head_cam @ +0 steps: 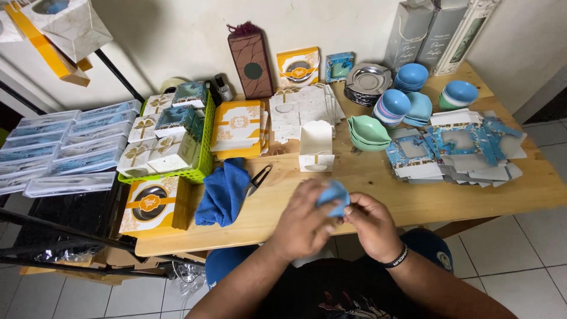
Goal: The person is polishing a small blue bowl with a cloth and assembling a small cardboard gift box on a table.
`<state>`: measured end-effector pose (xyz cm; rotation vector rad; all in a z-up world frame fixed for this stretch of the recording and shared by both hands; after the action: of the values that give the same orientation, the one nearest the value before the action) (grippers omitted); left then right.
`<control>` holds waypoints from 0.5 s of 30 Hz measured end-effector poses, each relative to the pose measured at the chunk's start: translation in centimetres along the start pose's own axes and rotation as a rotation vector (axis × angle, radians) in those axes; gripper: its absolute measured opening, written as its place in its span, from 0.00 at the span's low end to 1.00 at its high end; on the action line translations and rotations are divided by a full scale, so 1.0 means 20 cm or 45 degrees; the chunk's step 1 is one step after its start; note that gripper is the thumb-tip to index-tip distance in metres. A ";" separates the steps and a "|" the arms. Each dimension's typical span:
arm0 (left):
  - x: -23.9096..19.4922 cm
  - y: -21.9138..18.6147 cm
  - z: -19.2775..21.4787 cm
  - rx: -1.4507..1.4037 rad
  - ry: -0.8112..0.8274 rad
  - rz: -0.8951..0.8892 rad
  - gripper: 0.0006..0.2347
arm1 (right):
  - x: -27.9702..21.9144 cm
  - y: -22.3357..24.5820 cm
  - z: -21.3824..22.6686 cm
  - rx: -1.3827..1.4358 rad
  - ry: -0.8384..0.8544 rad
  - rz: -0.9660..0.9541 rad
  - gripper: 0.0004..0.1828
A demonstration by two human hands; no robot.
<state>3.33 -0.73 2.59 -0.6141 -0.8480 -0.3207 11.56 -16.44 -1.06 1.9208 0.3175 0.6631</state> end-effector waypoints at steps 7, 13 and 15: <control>0.04 0.22 0.22 -0.018 0.028 0.485 0.22 | 0.01 -0.08 0.09 0.313 0.036 -0.140 0.12; 0.00 0.31 0.40 0.330 -0.045 0.831 0.13 | 0.02 -0.06 0.08 0.381 0.083 -0.180 0.11; 0.03 0.16 0.44 -0.053 0.070 0.638 0.15 | 0.04 -0.04 0.02 0.270 0.120 -0.117 0.11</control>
<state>-0.02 7.18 6.33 -0.8285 -0.6097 0.0999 12.41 -15.96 -1.64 2.0647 0.5513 0.6824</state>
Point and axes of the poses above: each hand's wrist, its own x-axis towards the middle knuckle, its own z-axis out of the back of the hand, y = z × x, the point moved 1 cm from there along x, towards the middle knuckle, and after that the axes turned 8 degrees about z, right-handed, at the moved point
